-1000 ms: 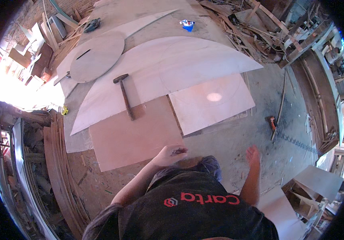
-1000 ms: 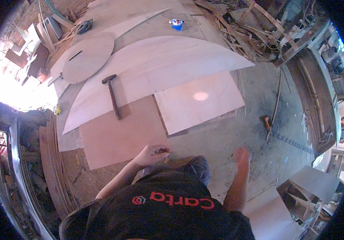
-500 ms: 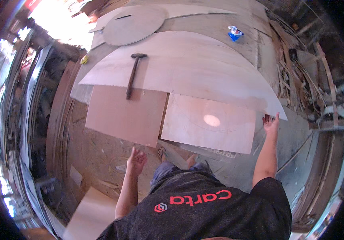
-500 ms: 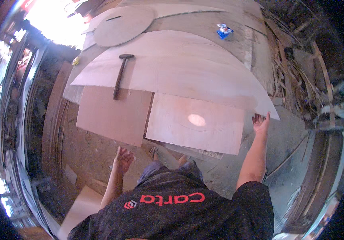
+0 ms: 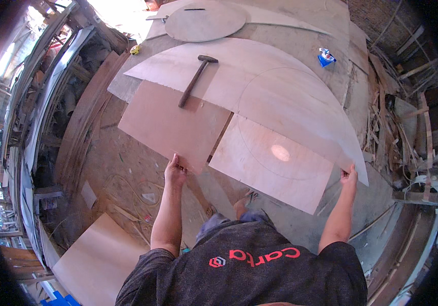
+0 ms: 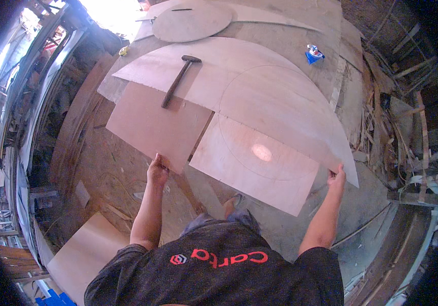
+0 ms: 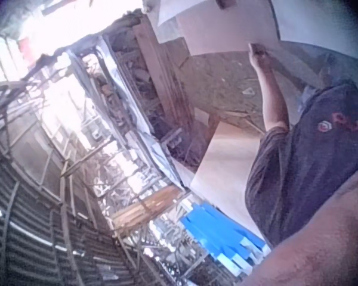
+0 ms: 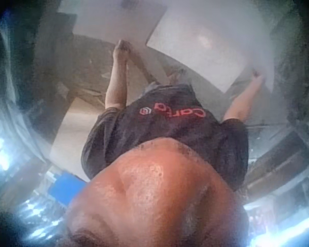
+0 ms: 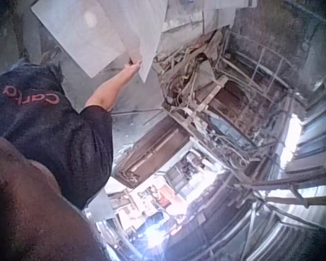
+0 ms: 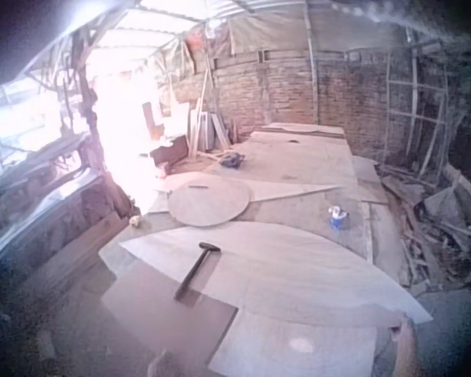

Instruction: The person uses a jigsaw to cut a circular shape out of a large sheet of plywood, then removes the cut piece and sets it aside. They then pick up another sheet and begin cutting a curved edge.

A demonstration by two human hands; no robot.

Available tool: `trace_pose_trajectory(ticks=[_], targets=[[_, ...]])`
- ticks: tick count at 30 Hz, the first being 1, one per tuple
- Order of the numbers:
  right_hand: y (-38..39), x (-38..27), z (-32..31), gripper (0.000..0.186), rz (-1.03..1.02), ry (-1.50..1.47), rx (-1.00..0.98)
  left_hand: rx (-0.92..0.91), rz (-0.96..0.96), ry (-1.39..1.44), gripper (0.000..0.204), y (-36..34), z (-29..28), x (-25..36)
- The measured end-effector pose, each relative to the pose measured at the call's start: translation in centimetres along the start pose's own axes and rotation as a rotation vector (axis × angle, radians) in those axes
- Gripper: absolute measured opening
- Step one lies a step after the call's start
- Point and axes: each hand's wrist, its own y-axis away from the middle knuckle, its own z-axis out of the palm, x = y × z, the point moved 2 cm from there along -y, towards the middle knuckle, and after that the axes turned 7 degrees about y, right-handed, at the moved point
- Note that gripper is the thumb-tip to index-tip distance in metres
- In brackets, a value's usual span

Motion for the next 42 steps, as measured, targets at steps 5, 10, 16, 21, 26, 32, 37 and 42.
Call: trace_pose_trajectory(ticks=[5,10,16,21,26,32,37,42], targets=[[4.0,1.1,-5.7,0.04,-0.014,-0.049,0.035,-0.077,-0.019,-0.043,0.028,2.0,-0.3,0.9],[8.4,5.8,-13.1,0.037,-0.08,-0.027,0.08,-0.064,-0.046,-0.112,0.026,7.1,-4.5,2.7],[6.0,-1.1,-26.3,0.039,-0.467,0.268,0.436,-0.015,-0.162,-0.069,0.024,11.6,-6.1,-2.4],[17.6,5.3,-6.0,0.035,-0.822,0.924,0.545,0.086,-0.035,-0.147,0.017,13.0,-7.4,3.8],[28.6,11.7,20.8,0.019,-1.308,0.855,-0.576,0.013,-0.059,-0.02,0.02,12.0,-8.0,2.5],[42.3,22.5,40.2,0.047,-1.254,1.474,-0.991,0.079,-0.027,-0.011,0.028,13.2,-5.6,0.5],[44.3,25.4,44.3,0.051,-1.115,1.706,-0.951,0.208,-0.001,-0.064,0.031,15.3,-7.3,0.6],[40.2,25.1,46.2,0.04,-1.007,1.393,-0.842,0.17,-0.007,-0.017,0.033,15.7,-5.2,-0.6]])
